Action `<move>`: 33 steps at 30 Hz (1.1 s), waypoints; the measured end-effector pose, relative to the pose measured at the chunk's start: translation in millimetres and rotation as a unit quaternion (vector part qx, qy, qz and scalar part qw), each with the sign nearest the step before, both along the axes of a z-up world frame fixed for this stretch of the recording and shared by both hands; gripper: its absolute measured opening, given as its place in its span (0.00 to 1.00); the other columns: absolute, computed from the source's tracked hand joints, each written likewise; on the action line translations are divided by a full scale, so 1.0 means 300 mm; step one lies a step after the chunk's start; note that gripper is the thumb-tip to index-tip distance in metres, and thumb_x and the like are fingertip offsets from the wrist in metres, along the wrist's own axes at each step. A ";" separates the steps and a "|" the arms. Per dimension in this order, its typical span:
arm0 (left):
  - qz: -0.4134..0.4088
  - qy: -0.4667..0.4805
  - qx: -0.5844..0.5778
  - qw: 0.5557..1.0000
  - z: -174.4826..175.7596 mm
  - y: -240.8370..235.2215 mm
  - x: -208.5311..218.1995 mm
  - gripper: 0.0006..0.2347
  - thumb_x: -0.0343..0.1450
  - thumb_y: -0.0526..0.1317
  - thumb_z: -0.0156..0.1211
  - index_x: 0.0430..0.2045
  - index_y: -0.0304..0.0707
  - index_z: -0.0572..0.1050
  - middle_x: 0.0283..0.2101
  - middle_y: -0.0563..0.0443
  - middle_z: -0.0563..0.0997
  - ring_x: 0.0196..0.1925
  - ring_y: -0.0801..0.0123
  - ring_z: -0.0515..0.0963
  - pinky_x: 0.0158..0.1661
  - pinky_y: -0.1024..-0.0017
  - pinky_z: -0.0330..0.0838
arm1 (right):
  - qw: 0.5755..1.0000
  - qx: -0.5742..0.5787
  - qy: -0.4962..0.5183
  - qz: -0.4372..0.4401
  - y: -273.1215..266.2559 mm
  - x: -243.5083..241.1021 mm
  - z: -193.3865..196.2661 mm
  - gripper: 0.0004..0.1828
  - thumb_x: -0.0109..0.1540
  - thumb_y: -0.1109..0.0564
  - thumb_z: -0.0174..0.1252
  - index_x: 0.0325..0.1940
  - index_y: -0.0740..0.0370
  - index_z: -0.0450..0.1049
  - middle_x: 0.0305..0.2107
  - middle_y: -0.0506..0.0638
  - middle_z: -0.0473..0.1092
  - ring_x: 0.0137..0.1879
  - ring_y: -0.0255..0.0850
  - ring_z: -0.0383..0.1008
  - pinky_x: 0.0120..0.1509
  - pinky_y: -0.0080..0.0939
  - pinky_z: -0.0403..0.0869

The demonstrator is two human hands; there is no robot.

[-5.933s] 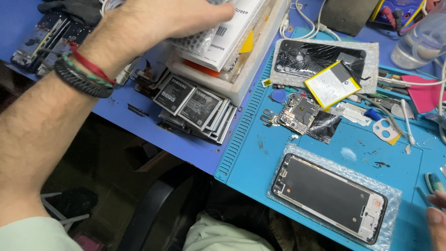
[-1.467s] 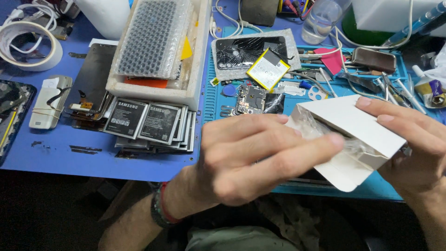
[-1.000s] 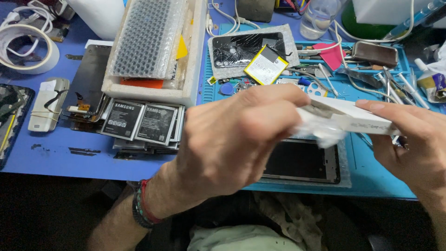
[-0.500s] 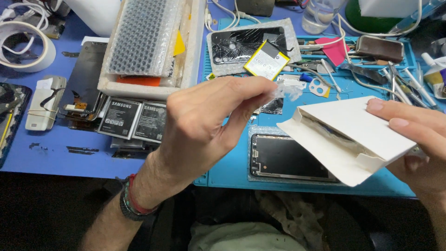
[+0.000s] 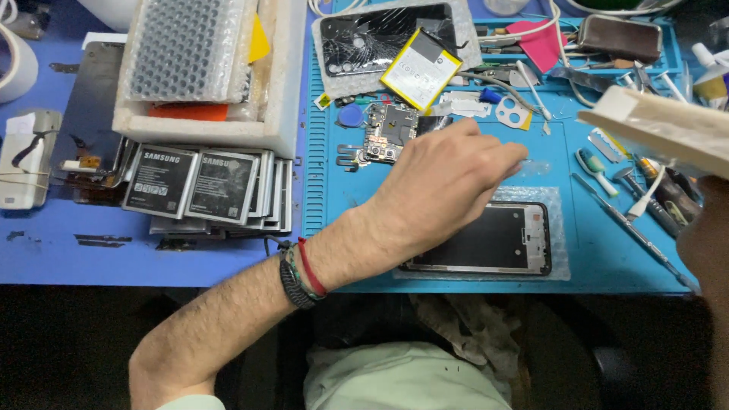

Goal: The person unpacks a new LCD and touch screen assembly from a box and bubble wrap, then removes protective film from the display. They handle the new screen and a disassembled phone body, aligning the new screen with the phone frame. The person then cleans a small component with a toothbrush and cotton swab.

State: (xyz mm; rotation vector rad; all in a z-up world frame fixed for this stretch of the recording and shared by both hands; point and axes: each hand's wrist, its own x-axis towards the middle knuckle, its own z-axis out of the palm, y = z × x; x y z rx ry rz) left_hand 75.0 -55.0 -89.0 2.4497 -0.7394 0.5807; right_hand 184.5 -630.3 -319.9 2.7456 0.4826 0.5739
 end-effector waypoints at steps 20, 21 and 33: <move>-0.099 -0.205 -0.045 0.973 0.313 0.156 -0.178 0.11 0.84 0.29 0.47 0.37 0.37 0.78 0.43 0.54 0.83 0.42 0.59 0.78 0.51 0.60 0.57 | 0.819 0.271 0.028 0.505 0.917 -0.243 0.793 0.19 0.74 0.56 0.54 0.62 0.73 0.60 0.57 0.83 0.75 0.63 0.76 0.81 0.72 0.75 0.81; -0.075 -0.236 -0.035 0.968 0.315 0.152 -0.180 0.10 0.84 0.29 0.49 0.35 0.39 0.77 0.44 0.54 0.82 0.43 0.59 0.78 0.50 0.61 0.59 | 0.823 0.284 0.037 0.491 0.917 -0.251 0.794 0.17 0.74 0.60 0.55 0.62 0.73 0.60 0.58 0.82 0.74 0.64 0.75 0.81 0.74 0.74 0.81; -0.020 -0.198 0.038 0.979 0.270 0.159 -0.197 0.07 0.82 0.26 0.54 0.42 0.37 0.79 0.37 0.52 0.73 0.26 0.61 0.67 0.41 0.61 0.66 | 0.823 0.276 0.042 0.495 0.918 -0.225 0.788 0.15 0.75 0.70 0.51 0.66 0.75 0.61 0.58 0.82 0.74 0.63 0.76 0.81 0.73 0.78 0.82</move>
